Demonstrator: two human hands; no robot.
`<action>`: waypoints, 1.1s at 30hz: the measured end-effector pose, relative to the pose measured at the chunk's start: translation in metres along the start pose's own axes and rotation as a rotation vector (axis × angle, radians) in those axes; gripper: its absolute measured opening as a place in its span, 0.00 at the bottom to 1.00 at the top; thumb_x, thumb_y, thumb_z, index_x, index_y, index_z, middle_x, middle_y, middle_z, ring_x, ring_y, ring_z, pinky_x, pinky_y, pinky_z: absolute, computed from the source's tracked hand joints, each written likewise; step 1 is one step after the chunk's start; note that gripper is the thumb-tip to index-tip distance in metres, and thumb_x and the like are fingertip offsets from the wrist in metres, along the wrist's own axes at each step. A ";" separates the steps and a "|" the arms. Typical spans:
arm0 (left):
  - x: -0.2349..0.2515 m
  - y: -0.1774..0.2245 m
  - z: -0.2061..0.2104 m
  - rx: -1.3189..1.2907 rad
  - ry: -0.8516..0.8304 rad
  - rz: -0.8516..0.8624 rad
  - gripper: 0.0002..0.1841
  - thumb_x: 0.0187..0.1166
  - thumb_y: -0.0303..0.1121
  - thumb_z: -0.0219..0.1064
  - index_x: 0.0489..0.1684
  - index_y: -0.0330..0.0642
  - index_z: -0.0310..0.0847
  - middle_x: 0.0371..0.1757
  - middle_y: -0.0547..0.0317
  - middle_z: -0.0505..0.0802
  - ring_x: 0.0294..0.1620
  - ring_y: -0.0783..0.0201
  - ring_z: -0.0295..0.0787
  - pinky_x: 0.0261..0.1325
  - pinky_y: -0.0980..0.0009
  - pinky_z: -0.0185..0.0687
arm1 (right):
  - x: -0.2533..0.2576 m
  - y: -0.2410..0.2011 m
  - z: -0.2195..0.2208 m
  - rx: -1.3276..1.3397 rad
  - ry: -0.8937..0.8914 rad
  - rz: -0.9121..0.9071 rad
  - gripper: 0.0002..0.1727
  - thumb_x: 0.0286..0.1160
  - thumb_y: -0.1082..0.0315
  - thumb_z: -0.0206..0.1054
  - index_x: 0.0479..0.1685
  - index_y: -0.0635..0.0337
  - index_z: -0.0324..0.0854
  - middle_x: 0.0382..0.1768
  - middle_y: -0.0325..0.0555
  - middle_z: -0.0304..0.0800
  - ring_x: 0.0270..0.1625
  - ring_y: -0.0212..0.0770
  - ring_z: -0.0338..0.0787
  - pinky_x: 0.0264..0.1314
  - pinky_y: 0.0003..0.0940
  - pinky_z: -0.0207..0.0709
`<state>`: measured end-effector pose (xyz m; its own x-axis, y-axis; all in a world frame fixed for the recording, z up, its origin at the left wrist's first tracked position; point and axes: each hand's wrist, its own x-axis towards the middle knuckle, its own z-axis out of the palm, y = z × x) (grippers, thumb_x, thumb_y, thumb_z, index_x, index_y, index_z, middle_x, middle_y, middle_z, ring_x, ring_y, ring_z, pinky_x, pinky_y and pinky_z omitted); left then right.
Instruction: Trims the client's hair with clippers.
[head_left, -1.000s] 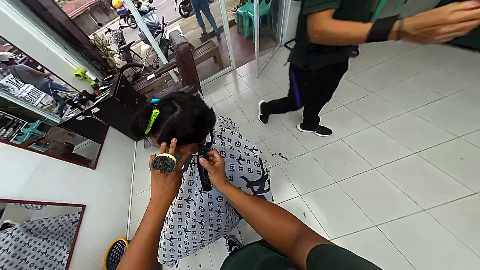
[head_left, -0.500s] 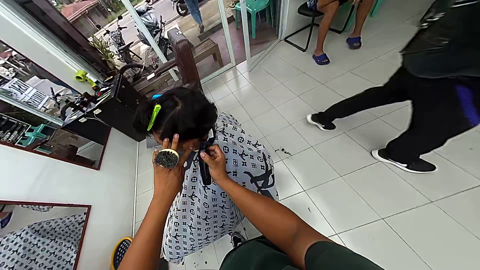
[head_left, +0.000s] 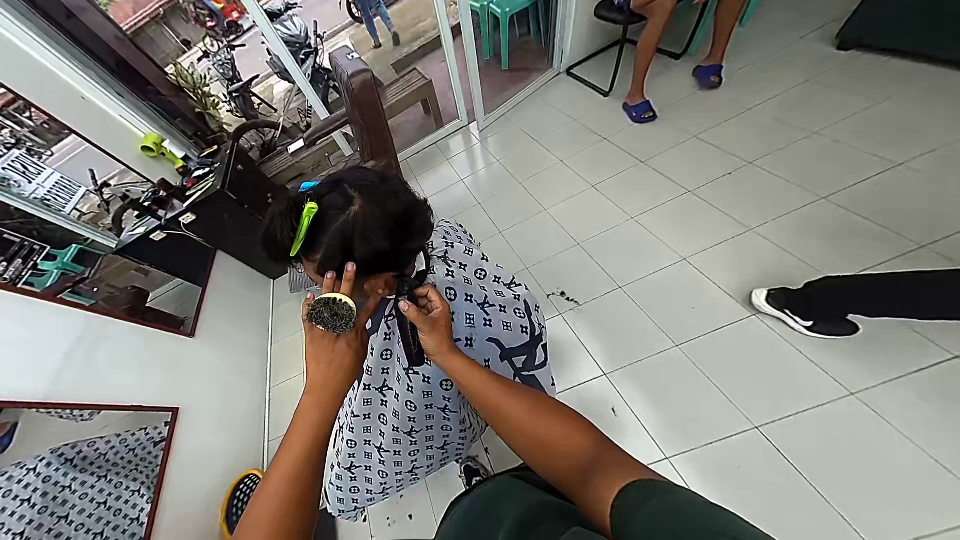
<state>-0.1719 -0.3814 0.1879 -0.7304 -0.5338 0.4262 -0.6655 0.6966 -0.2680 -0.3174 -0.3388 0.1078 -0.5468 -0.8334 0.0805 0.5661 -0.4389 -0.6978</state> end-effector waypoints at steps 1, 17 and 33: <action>0.000 0.000 0.000 0.001 0.001 -0.001 0.29 0.75 0.27 0.65 0.73 0.72 0.84 0.93 0.58 0.65 0.94 0.43 0.53 0.82 0.28 0.53 | 0.000 0.000 0.000 0.000 0.006 0.001 0.10 0.66 0.78 0.71 0.42 0.65 0.76 0.32 0.40 0.91 0.36 0.26 0.90 0.46 0.23 0.85; 0.000 0.002 -0.003 -0.001 -0.012 -0.008 0.31 0.74 0.29 0.66 0.77 0.74 0.81 0.95 0.58 0.60 0.95 0.44 0.49 0.83 0.30 0.49 | 0.000 -0.007 -0.017 -0.032 -0.067 0.090 0.07 0.71 0.76 0.69 0.44 0.66 0.78 0.31 0.41 0.91 0.33 0.29 0.90 0.42 0.27 0.86; -0.001 0.004 -0.002 0.019 -0.035 -0.023 0.30 0.76 0.30 0.66 0.77 0.74 0.80 0.95 0.57 0.62 0.95 0.45 0.50 0.82 0.30 0.51 | 0.010 -0.001 -0.023 -0.049 -0.020 0.168 0.09 0.78 0.75 0.66 0.52 0.68 0.78 0.35 0.46 0.89 0.34 0.33 0.90 0.42 0.30 0.87</action>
<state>-0.1731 -0.3773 0.1881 -0.7193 -0.5666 0.4020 -0.6850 0.6748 -0.2746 -0.3373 -0.3391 0.0930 -0.4347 -0.9002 -0.0260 0.6175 -0.2768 -0.7363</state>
